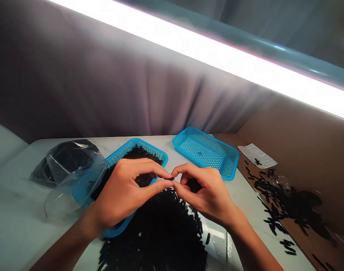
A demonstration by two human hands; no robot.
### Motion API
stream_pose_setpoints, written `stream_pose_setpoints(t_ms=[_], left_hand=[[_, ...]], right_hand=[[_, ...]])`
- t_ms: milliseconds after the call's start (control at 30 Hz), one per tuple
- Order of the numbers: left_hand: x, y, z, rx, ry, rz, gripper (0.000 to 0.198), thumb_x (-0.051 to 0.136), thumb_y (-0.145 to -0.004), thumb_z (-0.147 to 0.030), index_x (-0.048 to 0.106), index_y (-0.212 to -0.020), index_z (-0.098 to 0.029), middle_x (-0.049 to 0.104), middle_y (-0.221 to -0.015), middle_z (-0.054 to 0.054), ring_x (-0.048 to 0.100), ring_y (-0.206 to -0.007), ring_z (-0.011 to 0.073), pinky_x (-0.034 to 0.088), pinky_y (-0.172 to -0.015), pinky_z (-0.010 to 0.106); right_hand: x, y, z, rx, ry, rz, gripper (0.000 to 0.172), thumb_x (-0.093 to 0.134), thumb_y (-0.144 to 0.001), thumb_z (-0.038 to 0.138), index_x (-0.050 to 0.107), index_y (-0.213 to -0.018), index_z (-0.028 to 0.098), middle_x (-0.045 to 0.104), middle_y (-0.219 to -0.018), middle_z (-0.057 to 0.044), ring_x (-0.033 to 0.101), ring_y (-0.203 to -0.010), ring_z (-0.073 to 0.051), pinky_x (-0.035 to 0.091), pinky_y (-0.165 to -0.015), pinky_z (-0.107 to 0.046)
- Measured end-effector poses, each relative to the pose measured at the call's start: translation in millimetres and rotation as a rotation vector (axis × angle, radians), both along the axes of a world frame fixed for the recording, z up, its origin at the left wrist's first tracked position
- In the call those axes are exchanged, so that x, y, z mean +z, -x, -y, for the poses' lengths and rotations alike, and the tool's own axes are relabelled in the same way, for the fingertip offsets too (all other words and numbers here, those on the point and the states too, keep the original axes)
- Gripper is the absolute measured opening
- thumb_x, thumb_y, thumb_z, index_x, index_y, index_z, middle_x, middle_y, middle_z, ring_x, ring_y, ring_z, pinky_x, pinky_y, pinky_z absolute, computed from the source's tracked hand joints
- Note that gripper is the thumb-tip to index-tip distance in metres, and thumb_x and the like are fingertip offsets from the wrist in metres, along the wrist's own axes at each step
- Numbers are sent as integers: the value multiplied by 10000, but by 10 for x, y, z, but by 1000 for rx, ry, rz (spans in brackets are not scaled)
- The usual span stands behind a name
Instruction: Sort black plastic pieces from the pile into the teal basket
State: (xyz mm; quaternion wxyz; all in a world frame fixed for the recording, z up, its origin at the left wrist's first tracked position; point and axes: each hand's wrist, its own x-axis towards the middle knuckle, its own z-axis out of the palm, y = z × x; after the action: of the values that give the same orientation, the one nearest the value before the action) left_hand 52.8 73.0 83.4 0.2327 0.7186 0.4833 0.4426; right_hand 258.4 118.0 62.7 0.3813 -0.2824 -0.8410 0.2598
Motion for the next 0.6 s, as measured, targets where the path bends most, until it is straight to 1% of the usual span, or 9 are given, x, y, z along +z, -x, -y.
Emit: stream_pose_setpoints(t_ms=[67,167,267,367,467,533,600], left_hand=[[11,-4,12,-11,-20,61,97,829,-834,-197,804,-861,-286,812,-869,-59,771,-823,143,607,-787,213],[12,-15,17,-21,-78,126,156,818,-834,-129,798,-857,-282,815,-871,-62,775,-839,137,620,-813,213],[9,-32,29,-6,-141,156,181,796,-845,-93,786,-847,-274,816,-875,-68,774,-841,124,623,-827,212],[10,-40,51,10,-122,207,202,807,-833,-93,783,-867,-291,814,-895,-79,774,-875,124,626,-862,222],[13,-39,61,24,-46,254,198,830,-814,-123,794,-884,-304,812,-884,-75,778,-859,126,632,-833,200],[16,-39,57,22,5,274,185,833,-810,-136,800,-888,-300,815,-876,-67,783,-838,123,631,-794,169],[17,-42,48,3,46,308,174,827,-808,-130,801,-880,-287,817,-871,-58,787,-835,120,628,-787,145]], right_hand=[[28,13,36,-45,-77,-35,61,662,-898,157,709,-919,189,588,-573,72,488,-458,-66,384,-470,-187],[79,3,82,-76,-161,-62,52,686,-907,144,710,-923,187,606,-574,71,516,-462,-70,406,-476,-191],[125,-25,118,-107,-180,-68,41,736,-908,161,714,-929,187,628,-593,67,532,-467,-70,414,-477,-198],[159,-52,135,-161,-171,-80,73,780,-890,186,709,-901,197,638,-591,71,518,-451,-70,415,-471,-204],[190,-75,143,-186,-100,-93,104,805,-879,230,703,-876,208,641,-603,71,510,-456,-67,409,-470,-200],[213,-86,150,-177,-8,-96,129,821,-866,256,701,-849,213,642,-613,67,539,-494,-72,419,-498,-197],[238,-89,158,-160,105,-99,149,833,-851,275,702,-814,215,639,-611,63,554,-523,-80,420,-522,-205]])
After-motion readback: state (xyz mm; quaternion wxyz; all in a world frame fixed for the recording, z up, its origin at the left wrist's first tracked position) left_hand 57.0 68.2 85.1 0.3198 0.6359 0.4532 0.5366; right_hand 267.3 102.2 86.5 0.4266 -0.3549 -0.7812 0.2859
